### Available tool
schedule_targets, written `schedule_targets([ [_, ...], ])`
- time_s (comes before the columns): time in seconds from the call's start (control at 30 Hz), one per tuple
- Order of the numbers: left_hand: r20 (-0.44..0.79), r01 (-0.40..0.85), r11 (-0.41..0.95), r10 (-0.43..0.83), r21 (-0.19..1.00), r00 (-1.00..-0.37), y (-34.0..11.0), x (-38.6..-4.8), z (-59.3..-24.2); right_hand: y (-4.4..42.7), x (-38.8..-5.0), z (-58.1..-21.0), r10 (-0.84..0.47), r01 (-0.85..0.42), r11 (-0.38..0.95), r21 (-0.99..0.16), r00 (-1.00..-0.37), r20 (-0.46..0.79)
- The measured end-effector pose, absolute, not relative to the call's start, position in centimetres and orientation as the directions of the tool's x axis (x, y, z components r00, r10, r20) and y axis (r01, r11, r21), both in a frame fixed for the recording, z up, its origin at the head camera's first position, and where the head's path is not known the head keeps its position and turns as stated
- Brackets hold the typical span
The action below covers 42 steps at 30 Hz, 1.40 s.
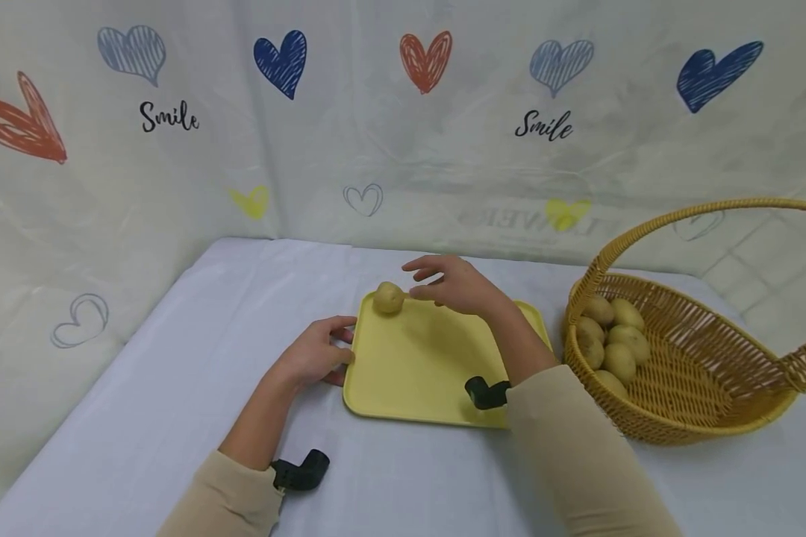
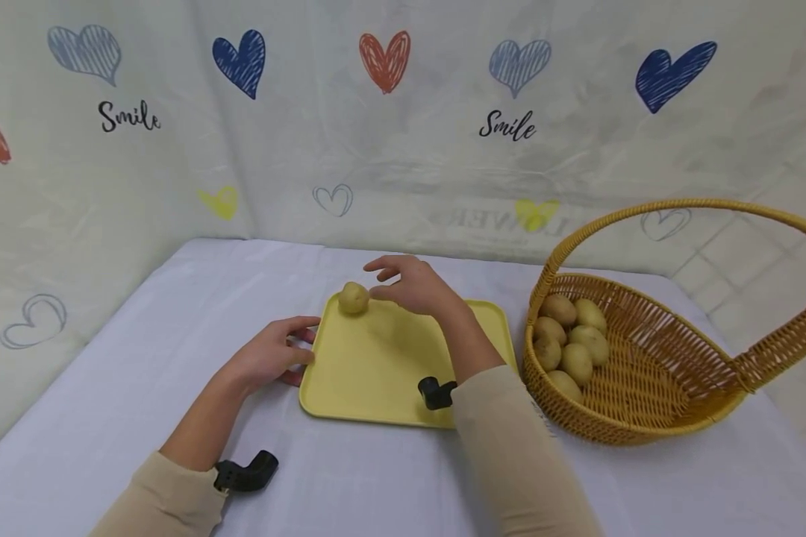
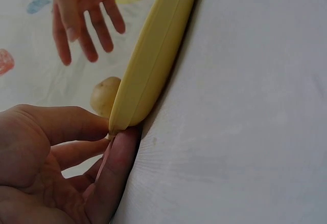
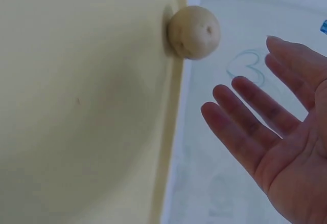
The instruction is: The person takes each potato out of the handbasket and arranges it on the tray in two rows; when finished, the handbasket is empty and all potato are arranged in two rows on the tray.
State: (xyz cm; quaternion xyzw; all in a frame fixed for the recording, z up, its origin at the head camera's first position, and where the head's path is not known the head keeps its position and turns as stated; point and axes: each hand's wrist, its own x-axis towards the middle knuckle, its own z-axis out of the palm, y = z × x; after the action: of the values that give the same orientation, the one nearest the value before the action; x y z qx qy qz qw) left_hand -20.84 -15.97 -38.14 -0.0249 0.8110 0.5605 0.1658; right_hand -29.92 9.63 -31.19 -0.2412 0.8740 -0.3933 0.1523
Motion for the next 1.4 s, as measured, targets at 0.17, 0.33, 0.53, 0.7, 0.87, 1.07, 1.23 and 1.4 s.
schedule_targets([
  [0.17, -0.298, -0.227, 0.376, 0.143, 0.898, -0.944, -15.9, -20.9, -38.2, 11.0, -29.7, -29.4, -0.548, -0.327, 0.587, -0.741, -0.834, -0.067],
  [0.33, -0.303, -0.236, 0.375, 0.133, 0.897, -0.944, -16.0, -21.0, -38.3, 12.2, -29.5, -27.9, -0.57, -0.354, 0.581, -0.733, -0.82, -0.055],
  [0.53, -0.294, -0.225, 0.376, 0.139, 0.899, -0.946, -16.1, -20.9, -38.6, 13.4, -28.8, -26.2, -0.573, -0.396, 0.611, -0.685, -0.819, -0.038],
  [0.7, -0.292, -0.221, 0.377, 0.143, 0.899, -0.945, -16.1, -20.9, -38.6, 14.8, -28.0, -25.5, -0.561, -0.417, 0.617, -0.667, -0.828, -0.002],
  [0.87, -0.299, -0.224, 0.391, 0.142, 0.893, -0.944, -16.0, -20.9, -38.4, 16.4, -27.4, -24.9, -0.551, -0.415, 0.611, -0.674, -0.834, 0.014],
  [1.07, -0.302, -0.225, 0.394, 0.144, 0.891, -0.942, -16.0, -20.9, -38.4, 17.9, -26.4, -23.7, -0.507, -0.396, 0.647, -0.652, -0.862, 0.021],
  [1.23, -0.304, -0.229, 0.394, 0.138, 0.89, -0.943, -16.0, -20.8, -38.2, 19.3, -25.6, -22.9, -0.476, -0.367, 0.65, -0.665, -0.879, 0.02],
  [1.4, -0.301, -0.228, 0.393, 0.134, 0.891, -0.944, -15.9, -20.7, -38.3, 21.3, -25.3, -22.5, -0.49, -0.355, 0.636, -0.685, -0.872, -0.003],
])
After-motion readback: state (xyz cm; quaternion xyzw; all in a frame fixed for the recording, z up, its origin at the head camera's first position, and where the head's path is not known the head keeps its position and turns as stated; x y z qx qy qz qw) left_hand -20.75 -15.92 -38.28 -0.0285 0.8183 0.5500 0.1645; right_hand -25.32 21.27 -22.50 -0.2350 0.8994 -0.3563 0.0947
